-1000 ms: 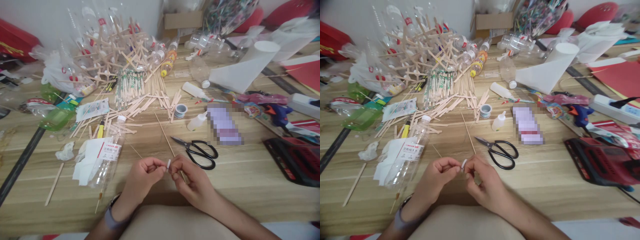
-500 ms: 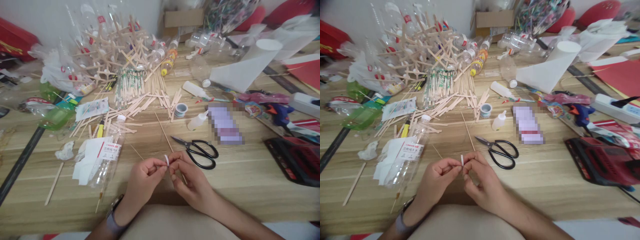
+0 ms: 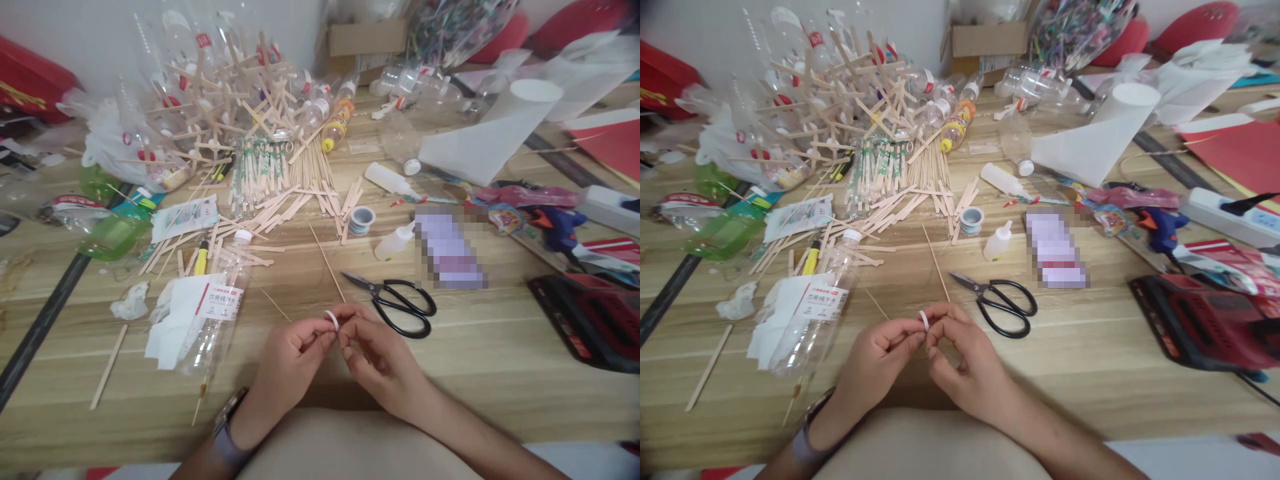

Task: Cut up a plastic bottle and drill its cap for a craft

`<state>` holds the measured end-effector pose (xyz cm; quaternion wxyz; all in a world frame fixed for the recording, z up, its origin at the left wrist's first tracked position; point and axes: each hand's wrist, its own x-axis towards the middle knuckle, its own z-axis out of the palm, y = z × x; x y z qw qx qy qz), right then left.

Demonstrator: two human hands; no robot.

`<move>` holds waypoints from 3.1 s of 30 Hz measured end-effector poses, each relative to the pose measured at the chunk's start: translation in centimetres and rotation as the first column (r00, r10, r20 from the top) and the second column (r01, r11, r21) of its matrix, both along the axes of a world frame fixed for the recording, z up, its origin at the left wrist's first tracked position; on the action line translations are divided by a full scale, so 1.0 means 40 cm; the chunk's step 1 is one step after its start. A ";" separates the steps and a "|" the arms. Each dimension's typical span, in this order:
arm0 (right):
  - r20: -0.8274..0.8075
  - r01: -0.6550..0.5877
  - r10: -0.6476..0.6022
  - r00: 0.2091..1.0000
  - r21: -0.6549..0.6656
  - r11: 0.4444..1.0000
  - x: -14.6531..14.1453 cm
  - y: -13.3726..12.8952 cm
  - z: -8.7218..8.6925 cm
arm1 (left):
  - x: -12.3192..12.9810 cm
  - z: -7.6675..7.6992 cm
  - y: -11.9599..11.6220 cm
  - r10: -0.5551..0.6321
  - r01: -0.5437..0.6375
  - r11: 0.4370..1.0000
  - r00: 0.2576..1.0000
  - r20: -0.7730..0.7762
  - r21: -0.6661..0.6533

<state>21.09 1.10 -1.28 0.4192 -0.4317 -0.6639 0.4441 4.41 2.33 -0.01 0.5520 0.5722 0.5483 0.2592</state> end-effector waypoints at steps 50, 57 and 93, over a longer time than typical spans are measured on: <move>0.368 0.126 -0.211 0.905 0.243 0.962 0.005 0.007 -0.014 | 0.004 -0.017 -0.007 0.001 0.063 0.972 0.962 -0.273 0.226; 0.271 0.146 -0.148 0.951 0.029 0.989 0.001 0.016 0.001 | 0.002 -0.007 -0.005 -0.012 0.074 0.976 0.958 -0.287 0.206; 0.159 0.169 -0.151 0.976 -0.106 0.980 -0.005 0.009 0.000 | -0.003 -0.011 -0.008 -0.013 0.048 0.987 0.974 -0.227 0.154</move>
